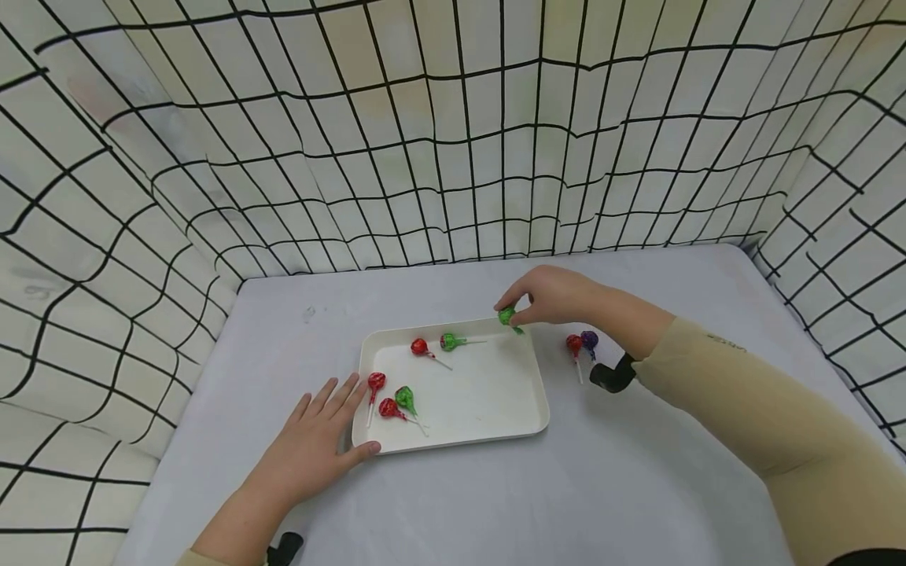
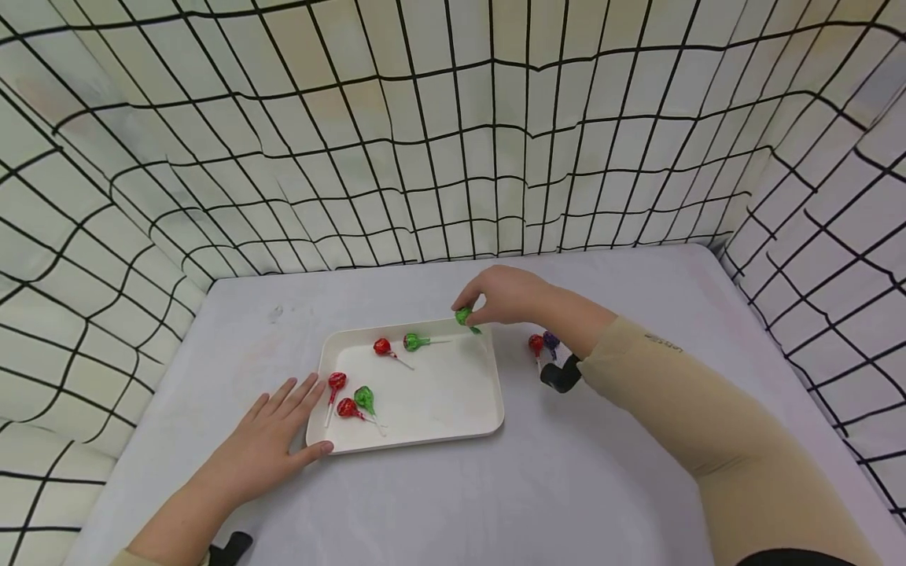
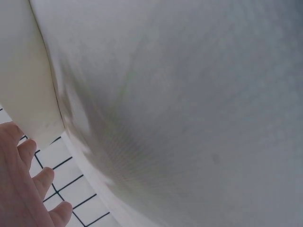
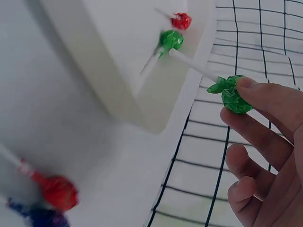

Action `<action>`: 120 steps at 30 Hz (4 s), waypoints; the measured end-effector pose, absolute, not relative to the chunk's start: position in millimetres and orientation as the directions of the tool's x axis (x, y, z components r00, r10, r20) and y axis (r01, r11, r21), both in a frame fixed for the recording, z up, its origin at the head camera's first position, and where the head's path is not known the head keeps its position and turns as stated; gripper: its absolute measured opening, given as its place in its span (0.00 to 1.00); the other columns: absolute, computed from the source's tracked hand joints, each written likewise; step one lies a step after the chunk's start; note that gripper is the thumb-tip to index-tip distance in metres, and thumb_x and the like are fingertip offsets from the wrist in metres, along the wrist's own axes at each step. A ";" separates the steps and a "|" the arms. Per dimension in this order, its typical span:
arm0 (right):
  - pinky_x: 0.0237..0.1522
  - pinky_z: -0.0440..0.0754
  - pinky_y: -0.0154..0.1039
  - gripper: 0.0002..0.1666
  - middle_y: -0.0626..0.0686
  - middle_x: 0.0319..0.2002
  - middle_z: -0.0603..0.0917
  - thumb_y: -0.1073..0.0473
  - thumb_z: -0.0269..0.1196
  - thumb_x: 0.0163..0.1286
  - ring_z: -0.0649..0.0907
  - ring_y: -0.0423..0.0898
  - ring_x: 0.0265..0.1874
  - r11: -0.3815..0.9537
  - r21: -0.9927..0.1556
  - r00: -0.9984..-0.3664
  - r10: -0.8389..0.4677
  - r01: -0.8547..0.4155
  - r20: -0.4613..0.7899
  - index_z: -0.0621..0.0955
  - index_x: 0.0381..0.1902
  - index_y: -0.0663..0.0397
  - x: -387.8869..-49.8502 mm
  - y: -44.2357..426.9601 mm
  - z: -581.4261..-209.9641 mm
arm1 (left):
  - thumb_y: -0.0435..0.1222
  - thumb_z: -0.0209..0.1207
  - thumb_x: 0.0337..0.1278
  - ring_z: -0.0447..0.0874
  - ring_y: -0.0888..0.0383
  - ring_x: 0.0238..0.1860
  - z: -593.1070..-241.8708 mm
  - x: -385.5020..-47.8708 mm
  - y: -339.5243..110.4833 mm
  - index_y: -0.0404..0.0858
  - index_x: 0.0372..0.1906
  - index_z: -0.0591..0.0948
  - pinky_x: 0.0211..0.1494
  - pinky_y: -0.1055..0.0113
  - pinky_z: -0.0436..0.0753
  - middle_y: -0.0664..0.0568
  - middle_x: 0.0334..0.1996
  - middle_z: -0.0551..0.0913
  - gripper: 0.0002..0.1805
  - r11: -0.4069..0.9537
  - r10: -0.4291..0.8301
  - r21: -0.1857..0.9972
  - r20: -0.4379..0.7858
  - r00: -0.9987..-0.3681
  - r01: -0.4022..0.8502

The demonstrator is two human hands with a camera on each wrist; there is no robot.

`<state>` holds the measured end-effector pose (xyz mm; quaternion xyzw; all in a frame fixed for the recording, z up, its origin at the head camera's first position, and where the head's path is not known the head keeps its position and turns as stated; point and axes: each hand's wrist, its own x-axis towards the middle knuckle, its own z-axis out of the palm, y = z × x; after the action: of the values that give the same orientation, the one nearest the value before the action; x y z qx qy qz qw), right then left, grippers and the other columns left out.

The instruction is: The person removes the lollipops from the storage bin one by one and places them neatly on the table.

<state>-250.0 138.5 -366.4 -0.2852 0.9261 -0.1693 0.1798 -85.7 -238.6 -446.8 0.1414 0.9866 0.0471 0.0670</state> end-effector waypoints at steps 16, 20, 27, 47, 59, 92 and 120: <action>0.41 0.84 0.45 0.19 0.52 0.52 0.85 0.51 0.68 0.65 0.80 0.54 0.48 0.873 -0.411 -0.880 -0.390 -0.261 -0.270 0.86 0.55 0.44 -230.1 253.1 -396.8 | 0.69 0.57 0.53 0.49 0.40 0.77 -443.2 -83.7 -237.8 0.45 0.78 0.58 0.74 0.35 0.51 0.48 0.78 0.55 0.53 0.951 0.296 0.126 -0.113 -0.949 0.281; 0.45 0.84 0.49 0.20 0.54 0.54 0.85 0.52 0.68 0.66 0.81 0.55 0.49 0.880 -0.410 -0.890 -0.369 -0.240 -0.270 0.86 0.55 0.46 -227.5 269.3 -400.5 | 0.69 0.57 0.54 0.49 0.40 0.77 -442.7 -84.3 -238.0 0.45 0.78 0.58 0.74 0.36 0.50 0.49 0.78 0.54 0.53 0.952 0.293 0.126 -0.114 -0.949 0.279; 0.53 0.80 0.57 0.20 0.56 0.55 0.84 0.52 0.68 0.66 0.79 0.58 0.56 0.879 -0.426 -0.887 -0.359 -0.215 -0.292 0.86 0.55 0.47 -225.0 279.0 -408.2 | 0.69 0.57 0.53 0.48 0.40 0.77 -444.4 -84.6 -238.9 0.46 0.78 0.58 0.74 0.36 0.50 0.49 0.78 0.54 0.53 0.952 0.290 0.130 -0.114 -0.950 0.276; 0.53 0.79 0.57 0.17 0.51 0.47 0.86 0.52 0.68 0.66 0.79 0.56 0.53 0.891 -0.404 -0.865 -0.358 -0.205 -0.352 0.87 0.52 0.46 -236.2 279.5 -435.8 | 0.69 0.58 0.51 0.48 0.40 0.77 -444.6 -84.2 -237.4 0.46 0.78 0.57 0.74 0.36 0.50 0.49 0.78 0.54 0.54 0.955 0.285 0.118 -0.126 -0.950 0.271; 0.45 0.82 0.45 0.19 0.49 0.44 0.85 0.50 0.69 0.66 0.79 0.49 0.43 0.873 -0.439 -0.859 -0.382 -0.214 -0.340 0.86 0.54 0.46 -239.6 281.6 -442.9 | 0.69 0.58 0.51 0.47 0.40 0.77 -443.2 -83.6 -238.0 0.46 0.79 0.57 0.74 0.36 0.49 0.49 0.79 0.53 0.55 0.958 0.276 0.117 -0.141 -0.951 0.261; 0.40 0.82 0.43 0.21 0.49 0.48 0.84 0.49 0.67 0.68 0.79 0.52 0.46 0.866 -0.439 -0.867 -0.395 -0.241 -0.303 0.84 0.58 0.44 -241.6 267.8 -421.5 | 0.69 0.59 0.51 0.47 0.41 0.77 -447.4 -84.2 -239.1 0.46 0.79 0.57 0.74 0.36 0.50 0.49 0.79 0.53 0.54 0.957 0.278 0.118 -0.126 -0.952 0.263; 0.35 0.80 0.38 0.21 0.41 0.43 0.84 0.48 0.70 0.64 0.78 0.45 0.38 0.725 -0.509 -0.730 -0.639 -0.464 -0.244 0.85 0.56 0.38 -254.2 128.2 -384.1 | 0.68 0.60 0.51 0.49 0.40 0.77 -444.7 -83.0 -239.0 0.46 0.78 0.58 0.74 0.36 0.51 0.48 0.78 0.54 0.54 0.958 0.274 0.115 -0.109 -0.955 0.262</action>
<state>-254.2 128.2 -384.1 -0.3044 0.9055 -0.2119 0.2061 -83.0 -239.0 -444.7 0.1356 0.9876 0.0494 0.0622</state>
